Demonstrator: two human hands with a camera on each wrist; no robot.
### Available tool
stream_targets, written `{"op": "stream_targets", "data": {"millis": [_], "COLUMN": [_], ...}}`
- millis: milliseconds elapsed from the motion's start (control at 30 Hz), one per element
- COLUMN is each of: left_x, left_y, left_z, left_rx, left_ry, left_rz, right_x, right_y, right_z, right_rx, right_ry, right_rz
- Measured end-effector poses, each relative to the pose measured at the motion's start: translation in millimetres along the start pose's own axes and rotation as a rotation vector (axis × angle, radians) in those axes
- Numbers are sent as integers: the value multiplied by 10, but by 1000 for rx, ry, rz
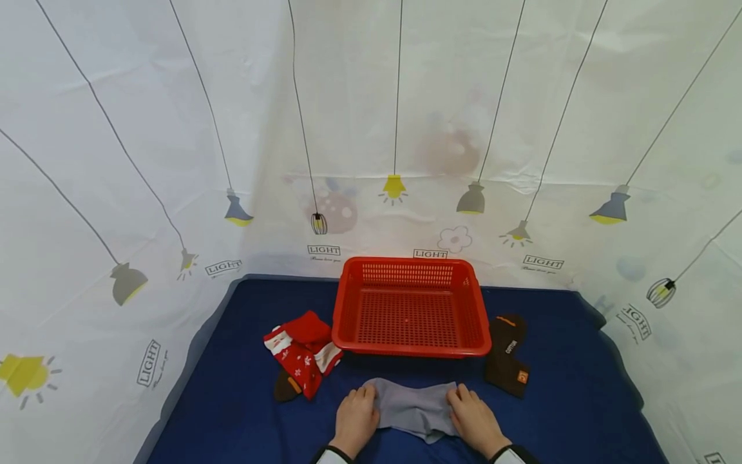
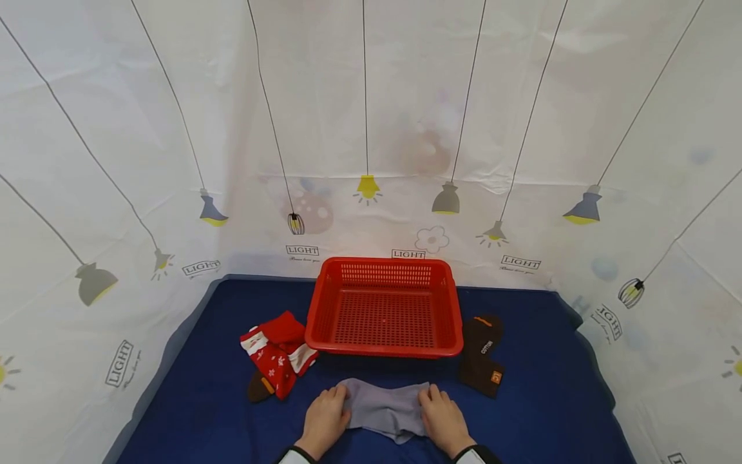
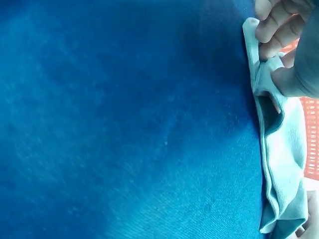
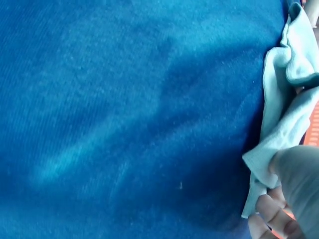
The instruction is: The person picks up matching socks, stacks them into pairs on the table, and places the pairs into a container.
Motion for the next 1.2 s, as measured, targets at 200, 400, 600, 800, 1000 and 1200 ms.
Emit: {"op": "stream_targets", "data": {"millis": [200,400,600,800,1000,1200], "left_x": [-57,-47,72,125,91,82], "left_y": [39,58,-9,-64,-77,-68], "left_z": [4,5,41,73,95,89], "left_rx": [8,7,37,62,67,50], "left_ry": [-24,-39,-30,-53,-44,30], "left_rz": [-5,-9,-36,-43,-49,-42], "right_x": [-34,-54,17,141,181,235], "right_y": [-60,-91,-84,-66,-65,-80], "right_z": [8,3,18,78,146,154], "right_rx": [0,-16,-4,26,52,62], "right_ry": [-13,-5,5,53,63,136], "right_rz": [-4,-18,-49,-78,-105,-149]}}
Point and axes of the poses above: each hand's wrist, its own z-axis towards the middle knuckle, its own x-axis out of the back of the hand, y = z × x, the point moved 10 cm from there along z, towards the middle knuckle, and after that the axes turned 10 degrees about x, right-handed, at the moved point
